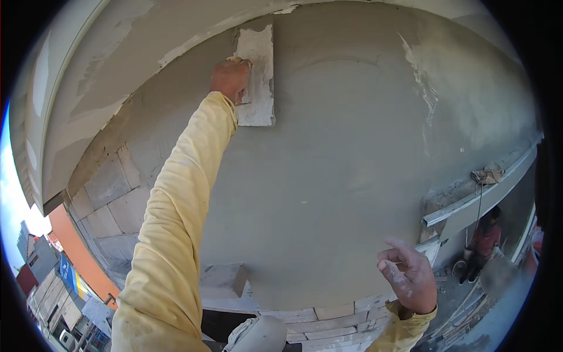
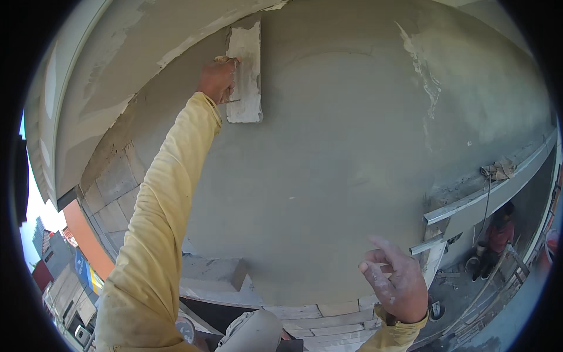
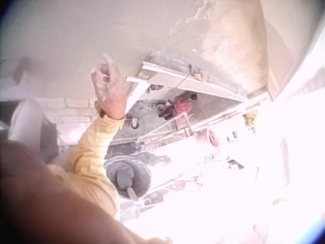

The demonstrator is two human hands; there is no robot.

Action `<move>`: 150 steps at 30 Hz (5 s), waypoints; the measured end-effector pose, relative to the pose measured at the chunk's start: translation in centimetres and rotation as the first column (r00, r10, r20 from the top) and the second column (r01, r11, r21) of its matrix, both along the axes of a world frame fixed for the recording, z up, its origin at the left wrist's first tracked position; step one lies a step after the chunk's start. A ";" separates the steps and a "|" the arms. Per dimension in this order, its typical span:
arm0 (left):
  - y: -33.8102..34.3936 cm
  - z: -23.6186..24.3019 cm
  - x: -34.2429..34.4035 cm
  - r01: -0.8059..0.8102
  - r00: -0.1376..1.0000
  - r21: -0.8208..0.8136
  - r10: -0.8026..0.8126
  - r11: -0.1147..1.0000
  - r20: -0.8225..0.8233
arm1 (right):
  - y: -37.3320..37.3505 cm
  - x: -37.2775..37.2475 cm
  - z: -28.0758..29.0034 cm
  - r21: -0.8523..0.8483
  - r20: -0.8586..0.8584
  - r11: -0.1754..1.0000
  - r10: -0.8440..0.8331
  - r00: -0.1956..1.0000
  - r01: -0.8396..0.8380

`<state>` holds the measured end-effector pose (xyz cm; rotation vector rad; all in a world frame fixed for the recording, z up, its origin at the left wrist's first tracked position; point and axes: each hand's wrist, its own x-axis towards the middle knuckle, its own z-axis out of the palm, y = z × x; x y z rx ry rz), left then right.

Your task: Applying and smoothing plaster or cement mortar onto a brick wall using a trowel and hawk.

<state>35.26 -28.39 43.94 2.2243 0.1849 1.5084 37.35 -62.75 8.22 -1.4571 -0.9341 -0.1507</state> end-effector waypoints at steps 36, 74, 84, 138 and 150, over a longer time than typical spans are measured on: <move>-10.4 -14.6 6.5 0.090 0.947 0.214 -0.017 0.973 -0.322 | 1.2 -1.7 1.8 -0.204 0.036 0.976 -0.063 0.997 0.069; -10.7 -7.3 9.2 0.063 0.995 0.005 -0.063 0.998 0.072 | -1.8 -2.5 2.2 -0.059 0.013 0.986 -0.155 0.988 0.155; 2.6 -5.0 -0.7 -0.163 0.961 -0.070 0.174 0.984 0.214 | -0.2 -1.6 1.2 -0.056 0.008 0.989 -0.138 0.990 0.139; -8.9 -3.0 13.1 0.228 0.973 -0.035 -0.229 0.973 -0.022 | -2.8 -2.6 2.2 -0.153 -0.005 0.965 -0.216 0.976 0.213; 1.6 -4.4 0.3 0.306 0.944 -0.151 -0.279 0.940 0.176 | -0.7 -2.1 2.0 -0.188 0.034 0.963 -0.190 0.981 0.193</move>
